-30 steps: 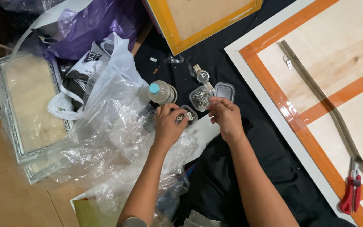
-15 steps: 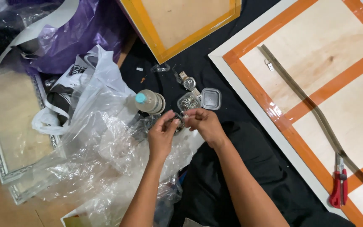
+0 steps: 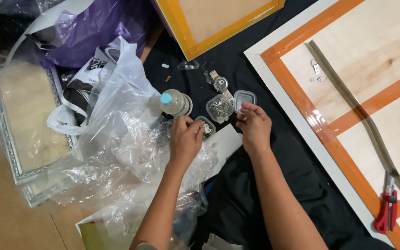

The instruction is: The person selects screws from a container and uses a cordless drill to fasten metal hanging brackets onto the back of a wooden picture frame. They position each bracket, align the screws, and drive them into the wood.

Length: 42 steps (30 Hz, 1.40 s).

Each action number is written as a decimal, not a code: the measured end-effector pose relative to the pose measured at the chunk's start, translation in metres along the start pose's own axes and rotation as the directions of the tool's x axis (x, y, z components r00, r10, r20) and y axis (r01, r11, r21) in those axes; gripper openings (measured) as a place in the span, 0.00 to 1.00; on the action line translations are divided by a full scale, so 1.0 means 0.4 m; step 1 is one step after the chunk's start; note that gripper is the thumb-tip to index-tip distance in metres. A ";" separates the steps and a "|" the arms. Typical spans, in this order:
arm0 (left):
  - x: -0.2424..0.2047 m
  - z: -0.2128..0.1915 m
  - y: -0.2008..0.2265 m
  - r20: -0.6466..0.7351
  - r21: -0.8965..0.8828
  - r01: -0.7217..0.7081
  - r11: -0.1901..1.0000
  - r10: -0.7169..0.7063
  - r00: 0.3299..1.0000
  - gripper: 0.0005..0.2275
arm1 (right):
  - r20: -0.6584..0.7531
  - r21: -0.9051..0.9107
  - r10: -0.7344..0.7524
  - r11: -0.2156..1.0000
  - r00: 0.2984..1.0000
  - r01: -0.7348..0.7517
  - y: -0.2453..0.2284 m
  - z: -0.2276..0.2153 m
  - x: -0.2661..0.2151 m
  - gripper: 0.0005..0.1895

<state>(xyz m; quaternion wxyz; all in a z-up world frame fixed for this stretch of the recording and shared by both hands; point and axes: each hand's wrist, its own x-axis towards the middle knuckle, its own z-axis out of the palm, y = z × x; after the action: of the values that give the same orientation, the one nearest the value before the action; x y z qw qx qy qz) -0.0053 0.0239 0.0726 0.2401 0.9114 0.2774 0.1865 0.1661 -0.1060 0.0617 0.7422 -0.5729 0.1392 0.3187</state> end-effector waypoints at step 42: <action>0.207 0.221 0.057 0.337 0.167 0.005 0.986 -0.062 0.939 0.03 | -0.169 -0.238 -0.106 0.969 0.980 0.064 -0.030 0.044 -0.016 0.18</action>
<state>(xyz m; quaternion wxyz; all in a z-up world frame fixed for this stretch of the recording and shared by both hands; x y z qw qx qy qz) 0.1104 0.0270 0.0299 0.2121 0.9416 0.2613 -0.0018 0.1663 -0.0932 0.0797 0.6678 -0.6873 0.1432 0.2473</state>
